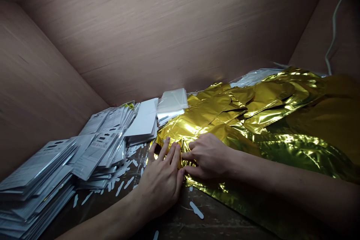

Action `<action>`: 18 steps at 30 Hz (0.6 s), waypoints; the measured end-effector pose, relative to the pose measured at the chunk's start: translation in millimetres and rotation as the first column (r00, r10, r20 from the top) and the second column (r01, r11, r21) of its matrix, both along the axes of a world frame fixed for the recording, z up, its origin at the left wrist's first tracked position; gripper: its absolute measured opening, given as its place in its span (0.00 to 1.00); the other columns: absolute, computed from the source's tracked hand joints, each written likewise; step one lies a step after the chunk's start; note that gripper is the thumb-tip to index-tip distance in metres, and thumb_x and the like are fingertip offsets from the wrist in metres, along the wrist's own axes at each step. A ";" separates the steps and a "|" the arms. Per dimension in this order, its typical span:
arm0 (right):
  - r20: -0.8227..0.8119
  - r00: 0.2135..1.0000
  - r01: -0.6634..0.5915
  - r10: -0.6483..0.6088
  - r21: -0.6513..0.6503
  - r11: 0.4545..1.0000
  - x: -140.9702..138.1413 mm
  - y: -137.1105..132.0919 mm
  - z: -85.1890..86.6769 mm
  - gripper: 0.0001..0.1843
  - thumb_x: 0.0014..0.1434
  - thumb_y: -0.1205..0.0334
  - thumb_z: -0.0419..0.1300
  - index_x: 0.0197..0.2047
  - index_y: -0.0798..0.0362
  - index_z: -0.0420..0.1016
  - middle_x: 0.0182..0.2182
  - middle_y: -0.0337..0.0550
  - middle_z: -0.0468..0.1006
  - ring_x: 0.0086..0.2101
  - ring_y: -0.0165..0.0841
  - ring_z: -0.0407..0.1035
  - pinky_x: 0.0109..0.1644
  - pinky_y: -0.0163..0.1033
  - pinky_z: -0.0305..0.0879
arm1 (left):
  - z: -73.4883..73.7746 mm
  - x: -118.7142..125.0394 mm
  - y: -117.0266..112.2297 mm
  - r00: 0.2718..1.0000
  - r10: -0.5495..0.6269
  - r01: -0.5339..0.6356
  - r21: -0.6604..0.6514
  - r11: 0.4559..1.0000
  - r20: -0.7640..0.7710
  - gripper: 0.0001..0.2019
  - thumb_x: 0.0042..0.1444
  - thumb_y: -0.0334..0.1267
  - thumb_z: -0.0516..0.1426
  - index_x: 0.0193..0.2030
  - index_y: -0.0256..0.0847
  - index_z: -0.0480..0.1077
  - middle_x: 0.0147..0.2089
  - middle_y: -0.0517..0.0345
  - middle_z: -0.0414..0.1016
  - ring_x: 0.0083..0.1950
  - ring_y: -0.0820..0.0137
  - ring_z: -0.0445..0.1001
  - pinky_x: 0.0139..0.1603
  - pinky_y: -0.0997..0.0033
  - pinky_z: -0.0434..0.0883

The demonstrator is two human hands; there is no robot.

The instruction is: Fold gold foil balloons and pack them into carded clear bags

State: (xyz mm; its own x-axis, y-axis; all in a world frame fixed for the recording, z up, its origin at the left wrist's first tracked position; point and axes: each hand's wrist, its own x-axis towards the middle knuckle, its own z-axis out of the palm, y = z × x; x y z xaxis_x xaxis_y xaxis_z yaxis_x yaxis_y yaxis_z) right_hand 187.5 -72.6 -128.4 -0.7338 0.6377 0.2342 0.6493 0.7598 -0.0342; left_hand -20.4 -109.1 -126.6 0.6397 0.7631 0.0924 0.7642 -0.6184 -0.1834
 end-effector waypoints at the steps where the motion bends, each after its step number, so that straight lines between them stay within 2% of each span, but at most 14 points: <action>1: 0.000 1.000 0.001 -0.001 0.000 1.000 -0.2 -0.1 -0.2 0.22 0.66 0.45 0.54 0.39 0.48 0.84 0.28 0.47 0.81 0.26 0.36 0.70 0.29 0.41 0.39 | -1.3 -1.2 -0.2 1.000 0.009 -0.009 -0.002 1.000 -0.006 0.27 0.72 0.43 0.45 0.71 0.30 0.63 0.74 0.37 0.62 0.78 0.41 0.50 0.71 0.30 0.48; 7: -0.016 1.000 -0.004 0.004 -0.053 0.999 -1.5 -1.8 -0.9 0.18 0.66 0.48 0.56 0.40 0.49 0.84 0.29 0.45 0.80 0.26 0.33 0.68 0.30 0.41 0.40 | -13.6 -4.9 -1.8 0.995 0.103 -0.103 0.000 0.995 0.015 0.30 0.72 0.46 0.44 0.73 0.27 0.59 0.75 0.35 0.58 0.78 0.39 0.49 0.70 0.27 0.52; 11: -0.067 0.996 -0.077 0.065 -0.194 0.978 0.7 4.6 3.2 0.16 0.67 0.51 0.57 0.37 0.50 0.83 0.30 0.44 0.80 0.29 0.32 0.68 0.32 0.38 0.49 | -19.7 -6.4 -3.1 0.992 0.112 -0.111 -0.032 0.993 0.057 0.33 0.73 0.49 0.41 0.74 0.25 0.56 0.76 0.33 0.55 0.79 0.42 0.48 0.71 0.30 0.52; 13: -0.111 0.992 -0.084 0.055 -0.283 0.955 -1.5 13.3 8.3 0.18 0.70 0.55 0.55 0.37 0.51 0.84 0.30 0.45 0.80 0.31 0.33 0.70 0.36 0.38 0.56 | -22.1 -6.9 -3.8 0.990 0.112 -0.110 -0.028 0.994 0.085 0.33 0.72 0.49 0.42 0.75 0.25 0.56 0.77 0.32 0.53 0.79 0.42 0.46 0.73 0.31 0.51; 14: -0.131 0.991 -0.051 0.009 -0.319 0.946 -4.5 18.6 11.4 0.18 0.70 0.57 0.54 0.39 0.52 0.85 0.32 0.46 0.81 0.33 0.34 0.71 0.38 0.38 0.58 | -23.3 -7.1 -4.2 0.988 0.115 -0.114 -0.014 0.993 0.103 0.34 0.72 0.50 0.43 0.75 0.25 0.56 0.77 0.31 0.52 0.79 0.42 0.44 0.73 0.31 0.50; 16: -0.145 0.976 0.094 -0.164 -0.398 0.912 -14.2 29.6 18.3 0.17 0.69 0.58 0.55 0.50 0.52 0.84 0.39 0.49 0.83 0.38 0.37 0.74 0.42 0.39 0.62 | -25.9 -7.2 -5.0 0.982 0.128 -0.132 0.022 0.991 0.141 0.34 0.71 0.51 0.44 0.75 0.27 0.57 0.78 0.31 0.49 0.80 0.39 0.39 0.73 0.29 0.48; 18: -0.110 0.940 0.234 -0.323 -0.481 0.845 -27.2 39.8 25.3 0.24 0.66 0.56 0.60 0.62 0.55 0.76 0.46 0.53 0.83 0.43 0.40 0.74 0.45 0.40 0.64 | -28.4 -7.2 -5.8 0.973 0.149 -0.160 0.047 0.986 0.176 0.35 0.70 0.53 0.46 0.74 0.28 0.58 0.78 0.31 0.48 0.79 0.36 0.37 0.73 0.27 0.46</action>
